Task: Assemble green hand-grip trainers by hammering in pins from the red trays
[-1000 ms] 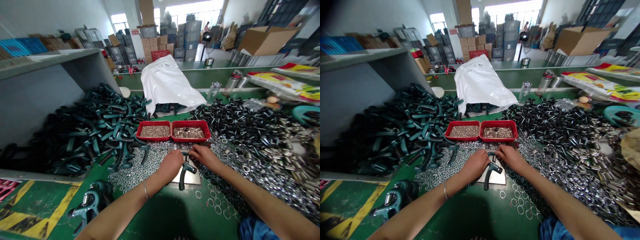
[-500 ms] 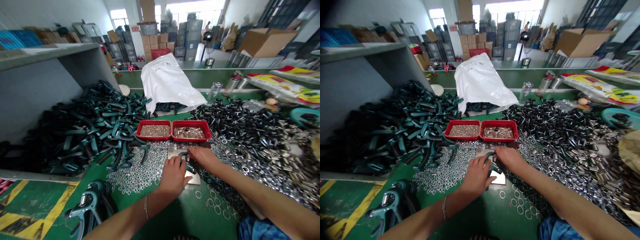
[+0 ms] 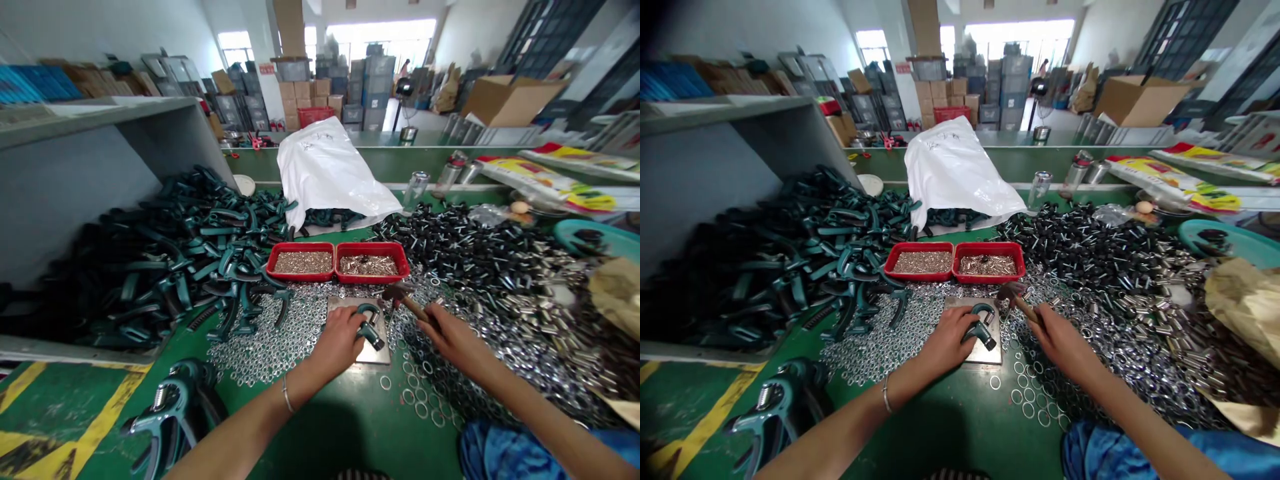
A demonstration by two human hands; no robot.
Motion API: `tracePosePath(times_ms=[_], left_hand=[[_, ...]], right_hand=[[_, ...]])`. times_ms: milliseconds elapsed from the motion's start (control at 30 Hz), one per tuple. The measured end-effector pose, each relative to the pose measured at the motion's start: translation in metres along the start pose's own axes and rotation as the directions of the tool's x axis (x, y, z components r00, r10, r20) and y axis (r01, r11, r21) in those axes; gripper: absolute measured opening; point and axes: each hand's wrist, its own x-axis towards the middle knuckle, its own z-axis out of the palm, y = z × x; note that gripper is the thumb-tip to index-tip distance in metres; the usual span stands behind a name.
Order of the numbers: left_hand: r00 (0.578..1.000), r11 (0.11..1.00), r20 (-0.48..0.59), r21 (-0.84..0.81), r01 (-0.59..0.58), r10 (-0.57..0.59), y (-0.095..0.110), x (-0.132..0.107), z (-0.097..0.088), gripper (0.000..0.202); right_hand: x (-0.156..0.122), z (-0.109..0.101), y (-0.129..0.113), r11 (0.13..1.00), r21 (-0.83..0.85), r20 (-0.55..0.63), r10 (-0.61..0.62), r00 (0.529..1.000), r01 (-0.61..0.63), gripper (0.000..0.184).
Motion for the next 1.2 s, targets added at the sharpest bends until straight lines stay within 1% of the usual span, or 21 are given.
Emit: tracePosePath(times_ms=[33, 67, 167, 267, 333, 433, 533, 600, 667, 733, 800, 867, 933, 967, 1000, 1033, 1067, 1100, 1133, 1167, 1200], left_hand=[[1.0, 1.0, 0.002, -0.006, -0.002, 0.002, 0.0, 0.0, 0.001, 0.038], [1.0, 1.0, 0.001, -0.012, -0.002, 0.002, -0.001, 0.0, 0.001, 0.038], [1.0, 0.999, -0.004, -0.038, 0.017, -0.017, -0.002, -0.001, 0.002, 0.04], [0.995, 0.993, -0.009, -0.07, 0.096, -0.096, -0.003, -0.001, 0.005, 0.061], [0.99, 0.987, -0.011, -0.078, 0.141, -0.142, -0.003, 0.0, 0.008, 0.074], [0.987, 0.985, -0.018, -0.071, 0.156, -0.158, -0.003, 0.0, 0.012, 0.08], [0.986, 0.984, -0.024, -0.067, 0.166, -0.167, -0.002, 0.001, 0.013, 0.078], [0.987, 0.985, -0.022, -0.069, 0.157, -0.158, -0.002, 0.002, 0.012, 0.077], [0.989, 0.987, -0.022, -0.08, 0.143, -0.145, -0.001, 0.003, 0.011, 0.077], [0.988, 0.985, -0.029, -0.093, 0.146, -0.15, -0.001, 0.003, 0.01, 0.079], [0.984, 0.98, -0.04, -0.104, 0.169, -0.174, 0.0, 0.003, 0.011, 0.081], [0.98, 0.975, -0.049, -0.115, 0.188, -0.195, 0.0, 0.002, 0.012, 0.084], [0.979, 0.974, -0.055, -0.127, 0.19, -0.198, 0.0, 0.001, 0.013, 0.086], [0.979, 0.974, -0.059, -0.13, 0.185, -0.194, -0.001, 0.001, 0.014, 0.086], [0.98, 0.975, -0.062, -0.129, 0.178, -0.188, -0.001, 0.001, 0.014, 0.086], [0.982, 0.977, -0.062, -0.126, 0.172, -0.181, -0.002, 0.001, 0.013, 0.085], [0.982, 0.978, -0.06, -0.123, 0.169, -0.177, -0.002, 0.001, 0.012, 0.083], [0.982, 0.977, -0.055, -0.127, 0.172, -0.18, -0.001, 0.002, 0.01, 0.08], [0.98, 0.971, -0.046, -0.148, 0.185, -0.194, 0.0, 0.003, 0.007, 0.078], [0.975, 0.957, -0.028, -0.202, 0.21, -0.22, 0.001, 0.004, 0.003, 0.076], [0.967, 0.923, 0.007, -0.294, 0.246, -0.256, 0.002, 0.005, 0.0, 0.075]], right_hand=[[-0.004, 0.0, -0.006, 0.999, 0.047, 0.013, -0.009, 1.0, 0.008, 0.02], [-0.007, 0.0, -0.011, 0.998, 0.056, 0.029, -0.009, 1.0, 0.007, 0.021], [-0.015, -0.004, -0.017, 1.0, 0.001, 0.1, 0.016, 0.995, -0.016, 0.023], [-0.026, -0.017, -0.008, 0.997, 0.073, 0.147, -0.003, 0.989, -0.008, 0.025], [-0.038, -0.024, 0.0, 0.993, 0.12, 0.175, -0.018, 0.984, -0.004, 0.025], [-0.058, -0.018, 0.006, 0.993, 0.113, 0.269, -0.014, 0.963, -0.017, 0.025], [-0.067, -0.003, 0.002, 0.989, 0.146, 0.301, -0.014, 0.953, -0.032, 0.028], [-0.065, -0.002, -0.004, 0.983, 0.179, 0.304, -0.014, 0.952, -0.043, 0.029], [-0.059, -0.011, -0.014, 0.983, 0.177, 0.302, -0.008, 0.953, -0.047, 0.03], [-0.051, -0.023, -0.027, 0.987, 0.154, 0.236, -0.005, 0.972, -0.033, 0.031], [-0.04, -0.029, -0.041, 0.993, 0.117, 0.125, -0.016, 0.992, 0.001, 0.032], [-0.028, -0.026, -0.052, 0.999, 0.023, 0.068, -0.036, 0.997, 0.035, 0.031], [-0.017, -0.016, -0.058, 0.996, -0.068, 0.104, -0.044, 0.994, 0.051, 0.028], [-0.014, -0.01, -0.058, 0.996, -0.071, 0.135, -0.05, 0.99, 0.06, 0.026], [-0.011, -0.006, -0.057, 0.998, -0.024, 0.168, -0.058, 0.984, 0.063, 0.025], [-0.011, -0.004, -0.055, 0.997, 0.07, 0.195, -0.058, 0.979, 0.045, 0.025], [-0.012, -0.002, -0.05, 0.981, 0.193, 0.218, -0.04, 0.975, -0.003, 0.028], [-0.014, -0.002, -0.043, 0.944, 0.322, 0.237, -0.002, 0.971, -0.077, 0.032], [-0.017, -0.004, -0.034, 0.886, 0.432, 0.251, 0.061, 0.966, -0.168, 0.036], [-0.02, -0.006, -0.022, 0.821, 0.507, 0.262, 0.145, 0.954, -0.264, 0.039], [-0.022, -0.009, -0.007, 0.764, 0.546, 0.262, 0.235, 0.936, -0.344, 0.041]])
